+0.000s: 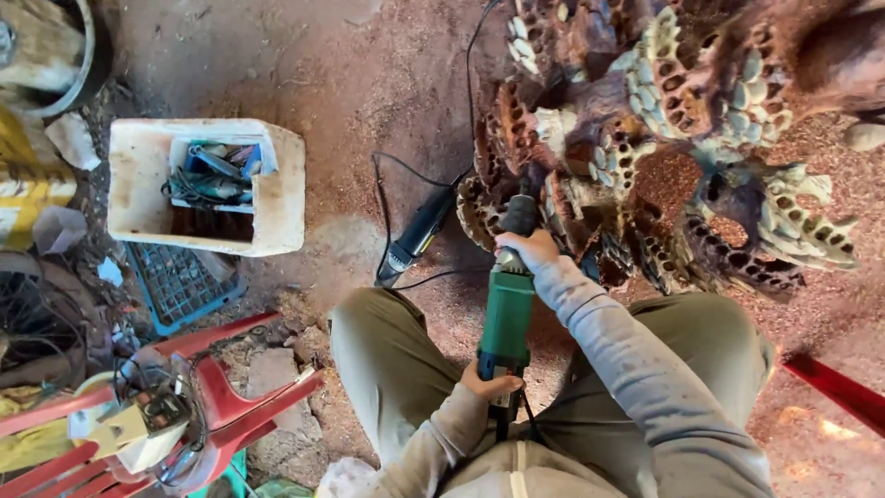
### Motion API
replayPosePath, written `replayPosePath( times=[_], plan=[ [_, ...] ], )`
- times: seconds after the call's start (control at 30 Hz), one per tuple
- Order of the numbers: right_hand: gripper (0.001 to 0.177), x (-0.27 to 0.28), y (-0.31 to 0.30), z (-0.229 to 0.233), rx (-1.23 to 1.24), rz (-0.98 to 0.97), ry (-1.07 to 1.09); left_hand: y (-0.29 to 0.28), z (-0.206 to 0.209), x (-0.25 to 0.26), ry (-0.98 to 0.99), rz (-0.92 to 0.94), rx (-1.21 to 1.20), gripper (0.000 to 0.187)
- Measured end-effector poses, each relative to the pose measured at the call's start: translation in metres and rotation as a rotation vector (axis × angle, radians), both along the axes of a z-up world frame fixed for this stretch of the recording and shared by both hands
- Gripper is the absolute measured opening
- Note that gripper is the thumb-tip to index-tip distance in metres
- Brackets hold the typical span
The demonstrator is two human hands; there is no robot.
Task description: Using a power rotary tool to carve and refine details on a large, complex wooden burl sculpture
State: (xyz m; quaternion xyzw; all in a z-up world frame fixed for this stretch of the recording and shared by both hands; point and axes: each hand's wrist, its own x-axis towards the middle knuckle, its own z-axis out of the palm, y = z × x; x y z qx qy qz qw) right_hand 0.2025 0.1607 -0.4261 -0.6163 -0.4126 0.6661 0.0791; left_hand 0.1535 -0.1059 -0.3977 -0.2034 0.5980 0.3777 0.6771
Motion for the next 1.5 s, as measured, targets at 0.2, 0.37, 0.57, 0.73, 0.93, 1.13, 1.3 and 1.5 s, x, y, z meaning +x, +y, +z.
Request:
replayPosePath(
  times=[0.2,0.37,0.57,0.73,0.93,1.13,1.3,1.5],
  plan=[
    [0.024,0.006,0.019,0.016,-0.175,-0.130,0.215,0.037,0.092,-0.001,0.050,-0.059,0.205,0.058],
    [0.029,0.003,0.022,0.019,-0.194,-0.151,0.203,0.005,-0.010,0.000,0.153,-0.204,0.483,0.063],
    [0.033,0.003,0.029,0.013,-0.201,-0.143,0.174,0.028,0.048,0.000,0.117,-0.122,0.332,0.052],
    [0.032,0.007,0.028,0.010,-0.192,-0.120,0.202,0.031,0.051,0.005,0.113,-0.109,0.394,0.058],
    [0.034,0.007,0.027,0.018,-0.211,-0.121,0.189,0.028,0.053,0.010,0.115,-0.140,0.342,0.054],
    [0.040,0.007,0.030,0.010,-0.261,-0.165,0.241,0.033,0.051,0.000,0.102,-0.158,0.284,0.071],
    [0.036,0.008,0.032,0.001,-0.268,-0.194,0.303,0.036,0.054,-0.001,0.135,-0.162,0.328,0.062],
    [0.034,0.009,0.031,0.006,-0.259,-0.153,0.297,0.034,0.055,0.005,0.119,-0.128,0.325,0.055]
  ],
)
